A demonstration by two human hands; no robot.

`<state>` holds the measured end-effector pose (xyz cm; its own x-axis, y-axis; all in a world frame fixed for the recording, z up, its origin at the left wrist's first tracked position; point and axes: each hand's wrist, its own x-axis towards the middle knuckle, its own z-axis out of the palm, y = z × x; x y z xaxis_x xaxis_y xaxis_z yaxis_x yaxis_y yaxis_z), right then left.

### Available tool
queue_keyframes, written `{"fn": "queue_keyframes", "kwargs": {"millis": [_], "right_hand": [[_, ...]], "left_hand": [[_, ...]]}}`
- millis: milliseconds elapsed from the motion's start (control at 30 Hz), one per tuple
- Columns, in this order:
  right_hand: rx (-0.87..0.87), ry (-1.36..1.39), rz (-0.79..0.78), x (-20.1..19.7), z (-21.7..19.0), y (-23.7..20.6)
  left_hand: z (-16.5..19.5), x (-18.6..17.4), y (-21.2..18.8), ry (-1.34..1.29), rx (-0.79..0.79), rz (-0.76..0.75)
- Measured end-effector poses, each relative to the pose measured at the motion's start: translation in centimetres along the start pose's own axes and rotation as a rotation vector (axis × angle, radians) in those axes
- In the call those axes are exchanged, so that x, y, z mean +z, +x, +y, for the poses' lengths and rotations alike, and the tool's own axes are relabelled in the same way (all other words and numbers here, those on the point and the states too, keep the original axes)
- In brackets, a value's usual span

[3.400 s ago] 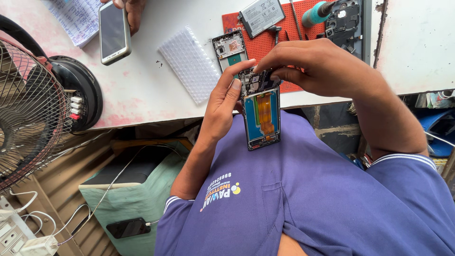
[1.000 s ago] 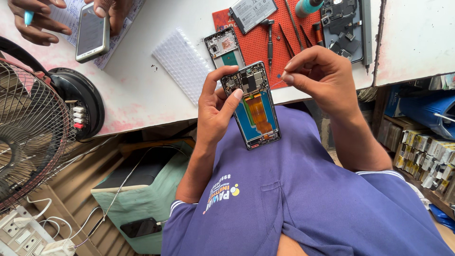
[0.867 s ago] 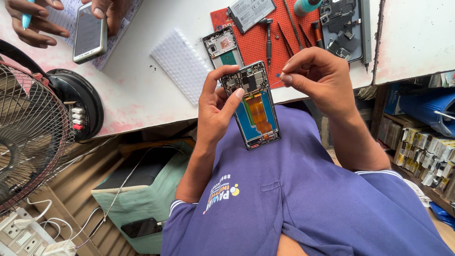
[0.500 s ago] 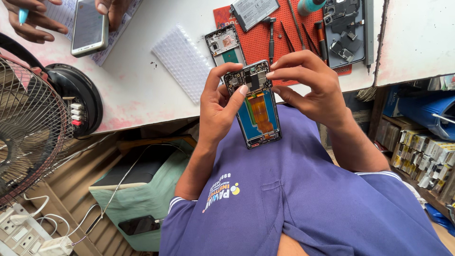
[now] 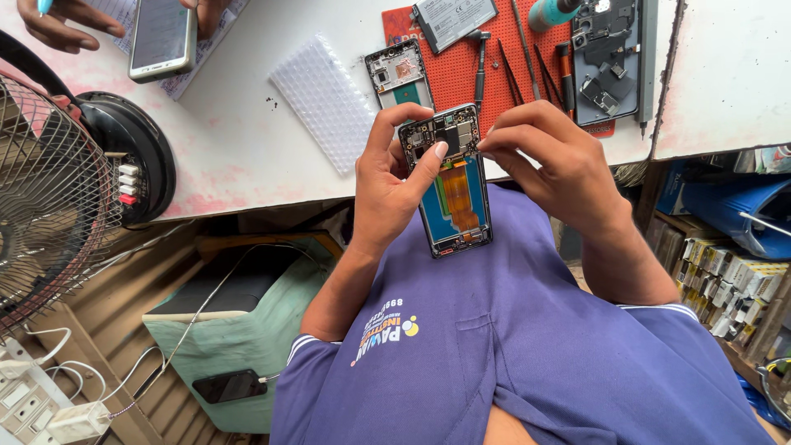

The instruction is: The person aligns and presses an orange ribbon cable into a smartphone chassis, then picks up a motherboard and places it into the chassis. The person works at a bench with tools and phone parts visible.

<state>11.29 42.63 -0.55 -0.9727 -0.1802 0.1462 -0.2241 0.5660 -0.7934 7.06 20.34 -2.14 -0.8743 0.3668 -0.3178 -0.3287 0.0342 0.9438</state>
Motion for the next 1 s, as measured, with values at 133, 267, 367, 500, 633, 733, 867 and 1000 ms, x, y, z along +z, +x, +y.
{"fn": "queue_keyframes", "kwargs": {"millis": [133,267,367,500,633,733,867,1000], "right_hand": [[0.021,0.067,0.009,0.0,-0.1,-0.4],[-0.009,0.080,0.050,0.5,0.5,-0.5],[0.009,0.137,0.072,0.8,0.9,-0.7],[0.068,0.352,0.063,1.0,1.3,-0.7],[0.047,0.476,0.117,1.4,1.4,-0.4],[0.007,0.355,0.080,1.4,1.4,-0.4],[0.044,0.349,0.068,1.5,1.6,-1.0],[0.106,0.476,0.053,1.7,2.1,-1.8]], "left_hand": [[-0.1,-0.1,0.0,-0.053,0.020,-0.012],[-0.2,-0.2,0.0,-0.058,0.010,-0.030],[-0.3,-0.3,0.0,-0.053,0.004,-0.035],[-0.3,-0.2,0.0,-0.055,0.012,-0.038],[-0.3,-0.1,-0.1,-0.061,0.014,-0.040],[-0.3,-0.1,0.0,-0.054,0.012,-0.042],[-0.4,-0.1,-0.1,-0.047,0.010,-0.037],[-0.4,0.0,-0.1,-0.045,0.009,-0.032]]}}
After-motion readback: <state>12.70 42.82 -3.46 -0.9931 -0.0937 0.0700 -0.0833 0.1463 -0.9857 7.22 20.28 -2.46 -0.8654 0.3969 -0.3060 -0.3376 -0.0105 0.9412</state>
